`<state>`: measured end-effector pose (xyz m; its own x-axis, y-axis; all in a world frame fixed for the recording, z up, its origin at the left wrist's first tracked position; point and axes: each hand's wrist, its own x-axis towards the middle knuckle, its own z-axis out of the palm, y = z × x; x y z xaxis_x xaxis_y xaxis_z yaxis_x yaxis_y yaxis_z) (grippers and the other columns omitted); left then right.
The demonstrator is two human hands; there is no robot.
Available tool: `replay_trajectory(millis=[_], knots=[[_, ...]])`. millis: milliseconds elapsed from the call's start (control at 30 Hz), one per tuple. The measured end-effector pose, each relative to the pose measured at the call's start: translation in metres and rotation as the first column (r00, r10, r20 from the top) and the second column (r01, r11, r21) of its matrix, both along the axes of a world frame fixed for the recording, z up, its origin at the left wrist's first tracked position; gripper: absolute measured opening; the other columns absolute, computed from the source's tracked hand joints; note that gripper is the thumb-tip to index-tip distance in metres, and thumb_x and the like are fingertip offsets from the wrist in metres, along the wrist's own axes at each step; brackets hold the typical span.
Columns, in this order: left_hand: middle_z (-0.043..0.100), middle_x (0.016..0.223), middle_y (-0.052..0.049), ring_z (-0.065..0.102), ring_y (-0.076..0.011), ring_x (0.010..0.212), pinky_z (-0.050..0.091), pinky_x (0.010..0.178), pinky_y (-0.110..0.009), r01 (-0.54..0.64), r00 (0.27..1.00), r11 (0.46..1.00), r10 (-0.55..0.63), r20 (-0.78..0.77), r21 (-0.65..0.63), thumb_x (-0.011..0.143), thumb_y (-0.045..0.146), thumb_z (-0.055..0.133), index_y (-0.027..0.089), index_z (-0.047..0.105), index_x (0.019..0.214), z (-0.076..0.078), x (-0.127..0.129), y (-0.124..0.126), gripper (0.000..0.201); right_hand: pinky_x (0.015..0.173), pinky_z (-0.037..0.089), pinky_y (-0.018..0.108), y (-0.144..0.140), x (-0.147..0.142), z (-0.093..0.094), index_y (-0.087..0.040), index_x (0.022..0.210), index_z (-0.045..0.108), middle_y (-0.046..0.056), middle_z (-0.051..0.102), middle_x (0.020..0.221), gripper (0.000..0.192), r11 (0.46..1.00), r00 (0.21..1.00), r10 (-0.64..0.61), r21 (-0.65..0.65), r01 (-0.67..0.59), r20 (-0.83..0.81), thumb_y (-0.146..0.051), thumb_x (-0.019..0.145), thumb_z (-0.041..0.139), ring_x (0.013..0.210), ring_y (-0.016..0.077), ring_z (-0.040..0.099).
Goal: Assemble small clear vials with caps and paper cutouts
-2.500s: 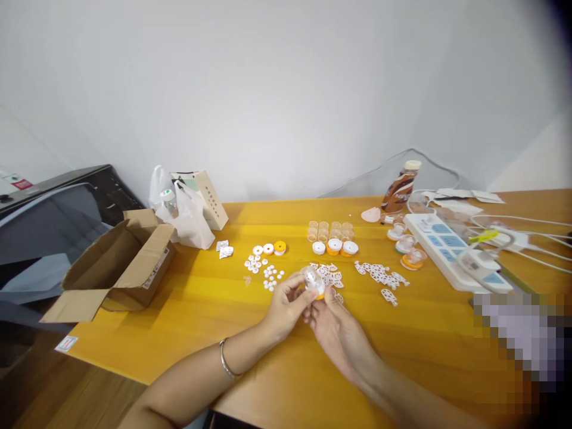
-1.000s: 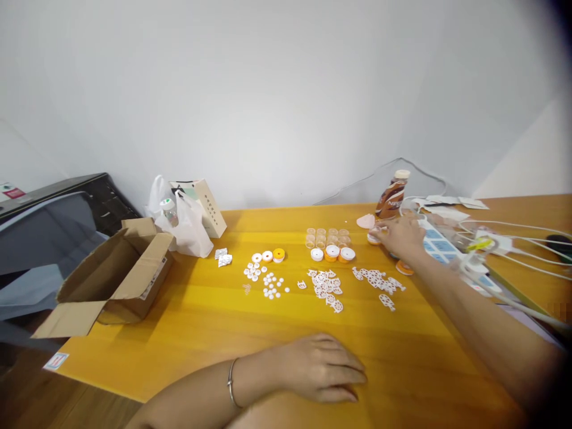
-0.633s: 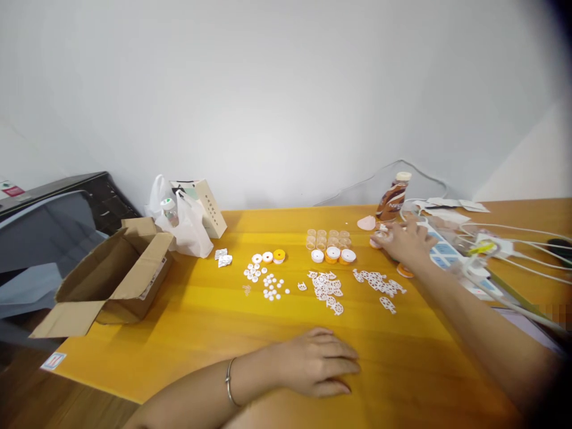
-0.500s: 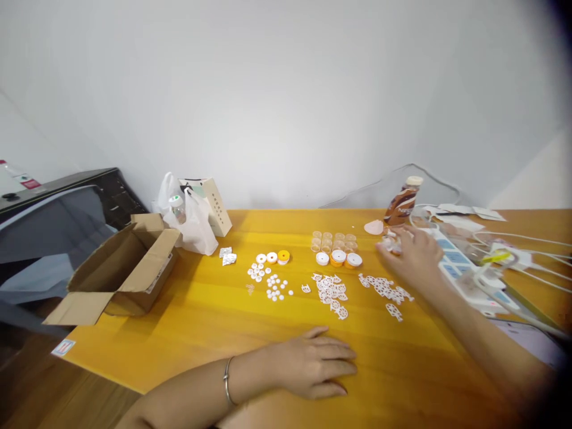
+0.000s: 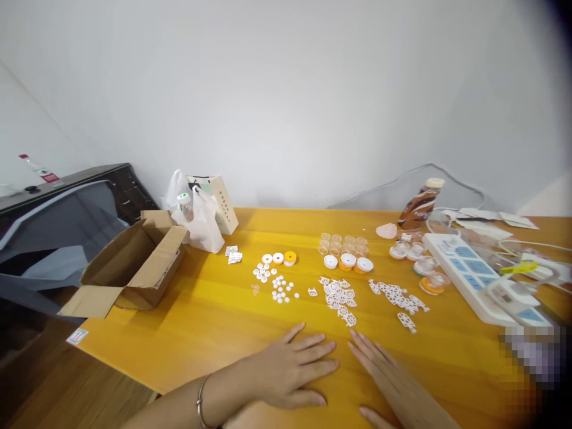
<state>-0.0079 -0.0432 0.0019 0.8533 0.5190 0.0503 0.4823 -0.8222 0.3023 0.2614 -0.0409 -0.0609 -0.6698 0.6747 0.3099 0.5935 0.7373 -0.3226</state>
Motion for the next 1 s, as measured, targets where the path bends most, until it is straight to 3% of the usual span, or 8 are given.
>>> replay_trajectory(millis=[200, 367, 500, 567, 633, 700, 800, 1000], knots=[[0.028, 0.142, -0.009, 0.021, -0.0202, 0.133, 0.005, 0.11, -0.043, 0.007, 0.999, 0.997, -0.004, -0.041, 0.081, 0.09, 0.045, 0.03, 0.018, 0.02, 0.138, -0.003, -0.001, 0.0, 0.056, 0.09, 0.044, 0.041, 0.005, -0.003, 0.004, -0.03, 0.14, 0.014, 0.0, 0.042, 0.135, 0.071, 0.978, 0.987, 0.064, 0.188, -0.091, 0.145, -0.04, 0.081, 0.051, 0.115, 0.0294, 0.05], [0.026, 0.144, -0.008, 0.017, -0.0197, 0.134, 0.004, 0.11, -0.043, 0.008, 0.998, 0.996, -0.003, -0.057, 0.084, 0.091, 0.041, 0.029, 0.017, 0.021, 0.138, -0.003, -0.001, -0.001, 0.053, 0.092, 0.042, 0.039, 0.006, -0.003, 0.004, -0.026, 0.14, 0.015, 0.001, 0.042, 0.136, 0.068, 0.965, 0.984, 0.056, 0.243, -0.097, 0.169, -0.042, 0.083, 0.048, 0.115, 0.0267, 0.05], [0.041, 0.136, -0.006, 0.033, -0.017, 0.128, 0.013, 0.11, -0.039, -0.02, 0.998, 0.999, 0.018, 0.056, 0.042, 0.088, 0.043, 0.037, 0.019, 0.034, 0.132, -0.001, -0.002, 0.003, 0.05, 0.093, 0.04, 0.037, 0.008, -0.002, 0.001, -0.027, 0.139, 0.019, 0.001, 0.042, 0.136, 0.064, 0.966, 0.985, 0.073, 0.236, -0.109, 0.157, -0.042, 0.084, 0.047, 0.116, 0.0258, 0.048], [0.052, 0.126, -0.005, 0.043, -0.0157, 0.12, 0.022, 0.108, -0.036, -0.143, 0.972, 0.989, 0.132, 0.195, 0.046, 0.087, 0.039, 0.043, 0.021, 0.043, 0.126, -0.002, -0.008, 0.011, 0.042, 0.093, 0.04, 0.038, 0.008, -0.002, 0.002, -0.026, 0.139, 0.019, 0.002, 0.042, 0.137, 0.064, 0.967, 0.982, 0.075, 0.229, -0.114, 0.172, -0.041, 0.084, 0.047, 0.117, 0.0263, 0.048], [0.058, 0.118, -0.005, 0.049, -0.0164, 0.113, 0.032, 0.101, -0.034, -0.388, 0.863, 0.921, 0.346, 0.37, 0.043, 0.087, 0.031, 0.046, 0.022, 0.051, 0.119, -0.005, -0.022, 0.025, 0.034, 0.093, 0.041, 0.039, 0.007, -0.001, 0.004, -0.026, 0.139, 0.02, 0.002, 0.041, 0.137, 0.063, 0.97, 0.979, 0.075, 0.215, -0.116, 0.19, -0.041, 0.084, 0.047, 0.118, 0.0268, 0.047], [0.061, 0.11, -0.007, 0.053, -0.0174, 0.105, 0.039, 0.094, -0.034, -0.645, 0.651, 0.764, 0.554, 0.519, -0.007, 0.087, 0.025, 0.044, 0.021, 0.056, 0.11, -0.009, -0.044, 0.044, 0.027, 0.093, 0.042, 0.04, 0.006, -0.002, 0.007, -0.026, 0.139, 0.022, 0.003, 0.041, 0.137, 0.062, 0.975, 0.978, 0.08, 0.19, -0.118, 0.193, -0.041, 0.084, 0.047, 0.118, 0.0274, 0.047], [0.061, 0.105, -0.008, 0.055, -0.0191, 0.099, 0.042, 0.089, -0.034, -0.816, 0.478, 0.577, 0.716, 0.509, -0.044, 0.084, 0.02, 0.045, 0.019, 0.058, 0.106, -0.015, -0.081, 0.073, 0.026, 0.094, 0.041, 0.042, 0.005, -0.003, 0.011, -0.027, 0.138, 0.026, 0.003, 0.04, 0.137, 0.059, 0.985, 0.98, 0.079, 0.136, -0.105, 0.18, -0.041, 0.085, 0.046, 0.119, 0.028, 0.046], [0.064, 0.086, -0.006, 0.059, -0.0185, 0.082, 0.046, 0.077, -0.031, -0.816, 0.511, 0.577, 0.745, 0.429, -0.031, 0.079, 0.016, 0.051, 0.018, 0.065, 0.091, -0.027, -0.108, 0.102, 0.018, 0.094, 0.042, 0.045, 0.006, -0.004, 0.012, -0.028, 0.136, 0.031, 0.002, 0.039, 0.138, 0.054, 0.994, 0.978, 0.086, 0.055, -0.099, 0.191, -0.042, 0.085, 0.045, 0.121, 0.029, 0.043]])
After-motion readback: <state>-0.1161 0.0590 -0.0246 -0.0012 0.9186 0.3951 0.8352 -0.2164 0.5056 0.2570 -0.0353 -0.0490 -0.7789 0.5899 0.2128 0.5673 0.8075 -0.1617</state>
